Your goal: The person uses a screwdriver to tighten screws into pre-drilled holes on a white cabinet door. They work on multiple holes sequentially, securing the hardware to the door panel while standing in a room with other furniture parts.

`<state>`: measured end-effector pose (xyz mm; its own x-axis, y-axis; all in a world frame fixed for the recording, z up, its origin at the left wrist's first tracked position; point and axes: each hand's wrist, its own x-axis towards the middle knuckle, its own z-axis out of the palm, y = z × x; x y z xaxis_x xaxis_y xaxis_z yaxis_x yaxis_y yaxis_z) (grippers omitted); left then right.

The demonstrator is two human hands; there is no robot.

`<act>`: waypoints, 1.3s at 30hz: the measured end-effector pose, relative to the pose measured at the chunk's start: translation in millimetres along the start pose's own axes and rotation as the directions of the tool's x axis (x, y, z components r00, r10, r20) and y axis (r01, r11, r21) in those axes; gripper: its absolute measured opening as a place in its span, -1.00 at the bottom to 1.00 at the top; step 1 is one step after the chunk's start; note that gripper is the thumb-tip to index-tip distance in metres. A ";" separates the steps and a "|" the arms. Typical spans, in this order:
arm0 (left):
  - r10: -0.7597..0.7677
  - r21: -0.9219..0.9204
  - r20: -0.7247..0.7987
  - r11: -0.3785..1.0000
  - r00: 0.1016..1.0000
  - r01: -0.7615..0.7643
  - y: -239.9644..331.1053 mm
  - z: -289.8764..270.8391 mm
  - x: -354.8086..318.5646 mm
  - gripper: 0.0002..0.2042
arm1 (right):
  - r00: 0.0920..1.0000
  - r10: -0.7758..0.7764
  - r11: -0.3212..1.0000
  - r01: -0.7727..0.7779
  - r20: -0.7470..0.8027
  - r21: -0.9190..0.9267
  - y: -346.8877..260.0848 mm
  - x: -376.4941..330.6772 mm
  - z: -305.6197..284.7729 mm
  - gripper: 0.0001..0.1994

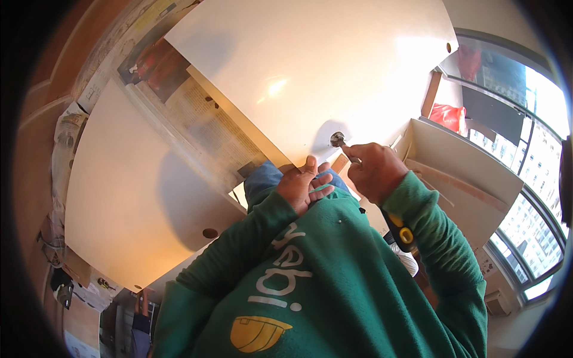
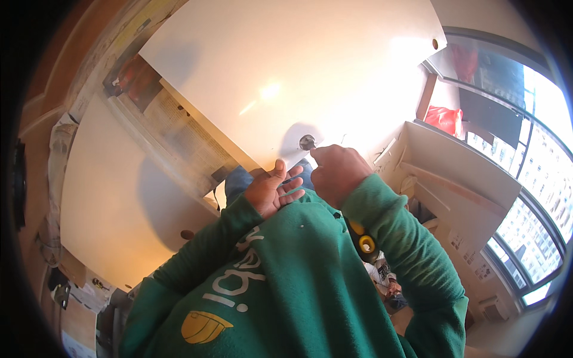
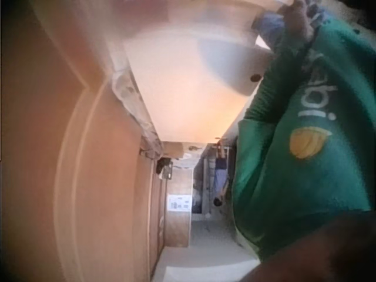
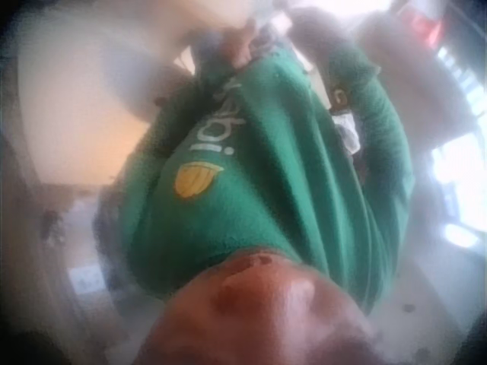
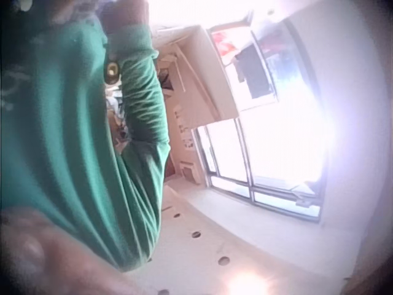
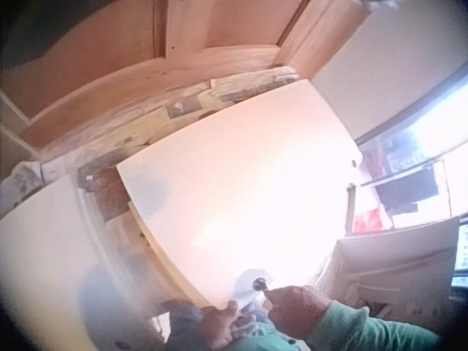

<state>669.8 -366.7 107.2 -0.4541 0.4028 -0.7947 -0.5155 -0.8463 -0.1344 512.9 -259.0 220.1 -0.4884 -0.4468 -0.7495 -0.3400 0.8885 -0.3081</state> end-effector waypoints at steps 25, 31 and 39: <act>-0.029 0.153 -0.013 0.988 1.000 0.030 11.0 8.3 -5.7 -0.42 | 0.982 0.068 0.998 -0.067 0.174 -0.012 -4.1 -8.6 -14.8 -0.59; -0.026 0.094 0.020 0.995 0.999 0.024 9.8 7.2 -6.8 -0.42 | 0.999 -0.004 0.947 0.014 -0.034 0.321 13.8 -36.7 -32.6 -0.62; 0.104 0.021 -0.024 0.994 0.994 -0.103 -1.6 11.4 -3.9 -0.47 | 0.988 -0.136 0.971 0.148 -0.077 0.186 23.8 -28.8 2.6 -0.57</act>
<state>664.2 -362.9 117.3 -0.4877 0.3043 -0.8182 -0.4809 -0.8759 -0.0390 521.0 -224.6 232.8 -0.4984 -0.5698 -0.6534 -0.2534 0.8165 -0.5188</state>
